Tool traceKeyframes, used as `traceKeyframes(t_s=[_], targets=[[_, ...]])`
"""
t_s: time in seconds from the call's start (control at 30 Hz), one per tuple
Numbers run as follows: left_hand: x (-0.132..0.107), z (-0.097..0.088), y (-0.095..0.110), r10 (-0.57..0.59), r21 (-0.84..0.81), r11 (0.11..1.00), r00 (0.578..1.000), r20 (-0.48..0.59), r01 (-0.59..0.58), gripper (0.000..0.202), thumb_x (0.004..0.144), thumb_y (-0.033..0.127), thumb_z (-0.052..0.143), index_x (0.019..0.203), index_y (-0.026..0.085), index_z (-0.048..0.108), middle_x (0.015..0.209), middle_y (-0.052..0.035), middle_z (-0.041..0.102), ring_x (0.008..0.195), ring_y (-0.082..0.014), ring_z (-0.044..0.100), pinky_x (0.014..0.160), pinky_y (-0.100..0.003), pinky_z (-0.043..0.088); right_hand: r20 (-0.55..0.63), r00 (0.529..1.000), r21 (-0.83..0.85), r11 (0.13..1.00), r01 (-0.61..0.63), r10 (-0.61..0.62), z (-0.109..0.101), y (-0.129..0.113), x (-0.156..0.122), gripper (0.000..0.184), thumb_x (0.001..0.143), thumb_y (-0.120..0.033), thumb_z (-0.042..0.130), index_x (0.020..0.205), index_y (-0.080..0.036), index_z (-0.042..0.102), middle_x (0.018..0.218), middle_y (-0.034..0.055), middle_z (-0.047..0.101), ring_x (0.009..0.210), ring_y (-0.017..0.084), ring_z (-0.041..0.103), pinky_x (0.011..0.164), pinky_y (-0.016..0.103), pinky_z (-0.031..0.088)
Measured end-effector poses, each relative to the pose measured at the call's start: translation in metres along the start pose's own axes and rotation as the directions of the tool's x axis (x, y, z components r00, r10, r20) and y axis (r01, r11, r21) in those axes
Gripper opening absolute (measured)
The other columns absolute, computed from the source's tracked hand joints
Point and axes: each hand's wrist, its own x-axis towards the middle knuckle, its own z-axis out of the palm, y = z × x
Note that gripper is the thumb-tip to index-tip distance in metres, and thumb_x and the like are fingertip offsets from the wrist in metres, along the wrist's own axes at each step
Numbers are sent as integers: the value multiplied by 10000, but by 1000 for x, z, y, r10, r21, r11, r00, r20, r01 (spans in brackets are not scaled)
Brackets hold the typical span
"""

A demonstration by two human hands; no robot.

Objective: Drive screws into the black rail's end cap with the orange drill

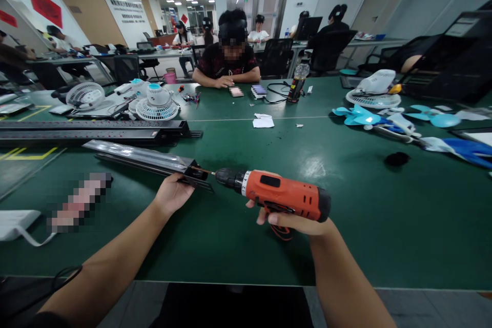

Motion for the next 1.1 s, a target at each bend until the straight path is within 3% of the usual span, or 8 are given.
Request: traceKeyframes(t_s=[0.1, 0.17, 0.33, 0.53, 0.8, 1.1], targets=[[-2, 3, 0, -8, -6, 1000, 1000, -9, 8, 323, 817, -17, 561, 1016, 139, 762, 905, -86, 799, 884, -205, 781, 851, -298, 641, 33, 999, -23, 1000, 19, -18, -3, 1, -1, 511, 1034, -273, 753, 1519, -265, 592, 1376, 150, 751, 1017, 262, 842, 886, 443, 715], [-3, 6, 1, -17, -16, 1000, 999, -40, 17, 299, 831, -18, 548, 987, 128, 758, 895, -96, 798, 873, -199, 778, 823, -279, 636, 45, 999, -33, 999, 15, -13, -4, 1, -1, 511, 1044, -267, 737, 1531, -273, 585, 1399, 158, 735, 950, 242, 846, 821, 406, 722], [-4, 6, 1, -21, -15, 1000, 999, -38, 20, 308, 829, -14, 548, 998, 127, 764, 900, -96, 800, 894, -209, 779, 854, -296, 635, 45, 999, -18, 1000, -22, 23, -4, 0, 0, 368, 1035, -293, 755, 1394, -233, 700, 1148, 110, 795, 714, 138, 757, 702, 298, 699], [-1, 1, 1, -20, 9, 1000, 1000, 0, 20, 288, 828, 5, 592, 1015, 130, 771, 946, -97, 812, 916, -212, 783, 866, -310, 644, 6, 999, -50, 998, -41, 41, -4, -7, -1, 373, 1034, -256, 756, 1403, -250, 703, 1044, 86, 813, 794, 177, 784, 735, 316, 702], [-4, 9, 1, -19, -13, 1000, 999, -49, 18, 317, 841, -19, 548, 1049, 95, 759, 935, -109, 810, 908, -205, 781, 894, -293, 634, 18, 1000, -50, 999, 13, -12, -3, -3, -1, 446, 1066, -223, 714, 1497, -297, 627, 1288, 109, 778, 959, 206, 839, 893, 375, 715], [-9, 18, 3, -21, -4, 1000, 996, -84, 21, 320, 874, -35, 487, 1011, 104, 741, 860, -101, 795, 808, -187, 775, 805, -264, 643, -20, 996, -38, 996, -85, 84, -2, 0, -2, 408, 1022, -300, 768, 1408, -206, 674, 989, 73, 765, 622, 111, 673, 587, 242, 653]])
